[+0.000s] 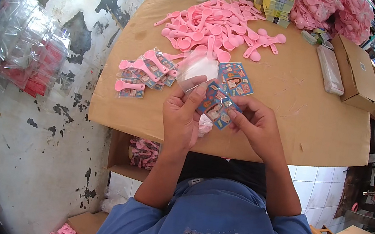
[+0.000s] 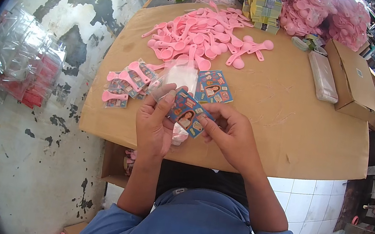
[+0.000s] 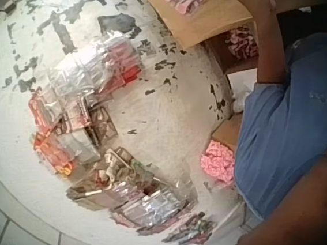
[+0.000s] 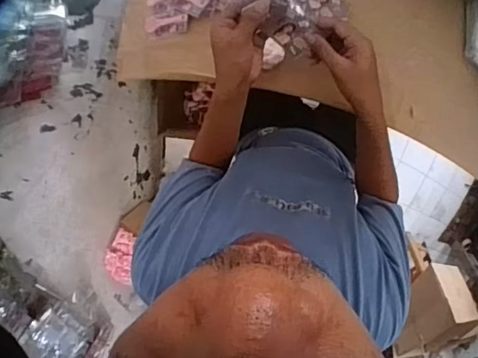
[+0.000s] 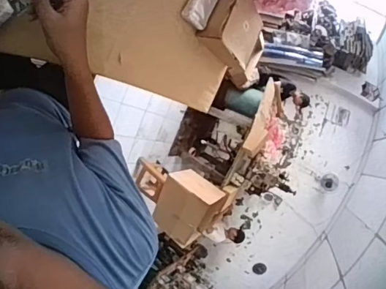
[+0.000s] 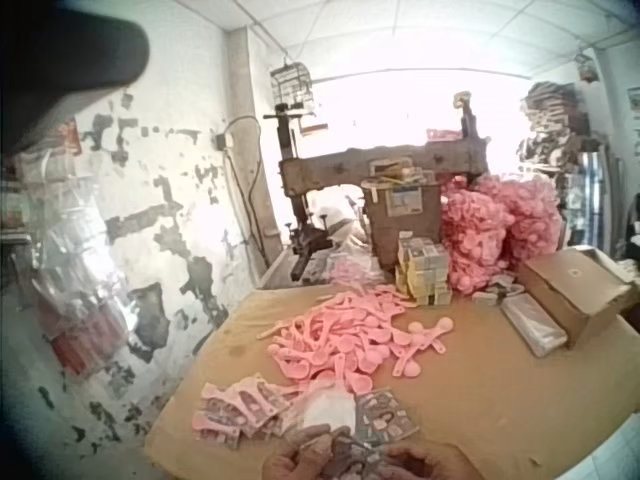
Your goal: The person repeatedly picks up pink plastic spoons, places each spoon into a small clear plastic bag with a printed card, seals the bag, and sets it aside. The process is repeated multiple times in a consistent sequence.
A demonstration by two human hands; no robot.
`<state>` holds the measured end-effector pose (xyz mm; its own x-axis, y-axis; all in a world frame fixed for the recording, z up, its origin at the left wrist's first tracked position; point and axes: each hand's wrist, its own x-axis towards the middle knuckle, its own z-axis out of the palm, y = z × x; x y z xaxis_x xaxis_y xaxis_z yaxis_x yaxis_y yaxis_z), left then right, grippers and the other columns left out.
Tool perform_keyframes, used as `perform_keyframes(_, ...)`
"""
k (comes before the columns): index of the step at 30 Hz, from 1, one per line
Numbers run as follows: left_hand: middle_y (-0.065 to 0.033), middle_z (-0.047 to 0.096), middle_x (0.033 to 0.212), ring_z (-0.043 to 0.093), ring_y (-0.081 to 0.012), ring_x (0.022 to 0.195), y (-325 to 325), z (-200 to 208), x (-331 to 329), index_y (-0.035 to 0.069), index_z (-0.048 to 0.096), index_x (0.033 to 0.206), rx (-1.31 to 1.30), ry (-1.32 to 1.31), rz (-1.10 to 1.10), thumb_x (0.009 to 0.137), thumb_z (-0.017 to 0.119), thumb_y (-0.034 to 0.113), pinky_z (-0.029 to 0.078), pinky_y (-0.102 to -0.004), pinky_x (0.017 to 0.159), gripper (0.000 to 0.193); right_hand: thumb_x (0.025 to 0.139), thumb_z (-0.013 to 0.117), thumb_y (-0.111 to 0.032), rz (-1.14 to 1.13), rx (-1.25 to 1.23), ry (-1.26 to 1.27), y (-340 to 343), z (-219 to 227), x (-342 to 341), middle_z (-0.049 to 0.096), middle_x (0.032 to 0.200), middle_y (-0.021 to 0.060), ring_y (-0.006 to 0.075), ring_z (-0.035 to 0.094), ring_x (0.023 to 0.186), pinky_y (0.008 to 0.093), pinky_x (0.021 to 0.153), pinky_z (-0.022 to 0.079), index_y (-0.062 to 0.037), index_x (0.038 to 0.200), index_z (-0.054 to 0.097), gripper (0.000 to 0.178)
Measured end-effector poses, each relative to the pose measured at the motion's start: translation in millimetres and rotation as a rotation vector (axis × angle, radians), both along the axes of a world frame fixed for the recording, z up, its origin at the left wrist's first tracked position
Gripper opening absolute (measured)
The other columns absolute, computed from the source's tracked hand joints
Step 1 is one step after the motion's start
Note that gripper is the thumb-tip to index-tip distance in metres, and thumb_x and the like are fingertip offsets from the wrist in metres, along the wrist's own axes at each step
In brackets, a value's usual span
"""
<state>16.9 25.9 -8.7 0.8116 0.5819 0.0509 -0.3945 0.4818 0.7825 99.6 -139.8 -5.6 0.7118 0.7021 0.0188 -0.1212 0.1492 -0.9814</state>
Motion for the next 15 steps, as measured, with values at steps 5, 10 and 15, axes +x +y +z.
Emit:
perform_keyframes(5,-0.0197,0.069,0.12,0.072,-0.0208,0.101,-10,0,3,-0.003,0.06,0.126,-0.04,-0.047,0.006,0.1,0.065,0.008,0.062,-0.036,0.084,0.029,0.097,0.07,-0.008,-0.083,0.091,0.118,5,-7,-2,0.069,0.094,0.005,0.0084,0.065,0.076,0.0242,0.068,0.053,0.001,0.114,0.062,0.021)
perform_keyframes(10,-0.0122,0.071,0.114,0.07,-0.0171,0.1,-25,-6,4,-0.001,0.061,0.127,-0.046,-0.051,0.055,0.101,0.064,0.008,0.06,-0.0317,0.084,0.028,0.098,0.069,-0.009,-0.173,0.18,0.037,23,-4,-10,0.068,0.095,0.0033,0.0075,0.063,0.078,0.023,0.07,0.051,-0.0021,0.108,0.061,0.015)
perform_keyframes(15,-0.014,0.067,0.126,0.066,-0.0186,0.114,-26,-6,-3,0.0,0.056,0.135,0.017,0.049,0.033,0.101,0.063,0.006,0.056,-0.0339,0.094,0.036,0.098,0.07,-0.013,-0.152,0.203,0.053,29,-2,-14,0.069,0.092,0.0017,0.0068,0.063,0.076,0.0228,0.069,0.051,0.0003,0.117,0.065,0.024)
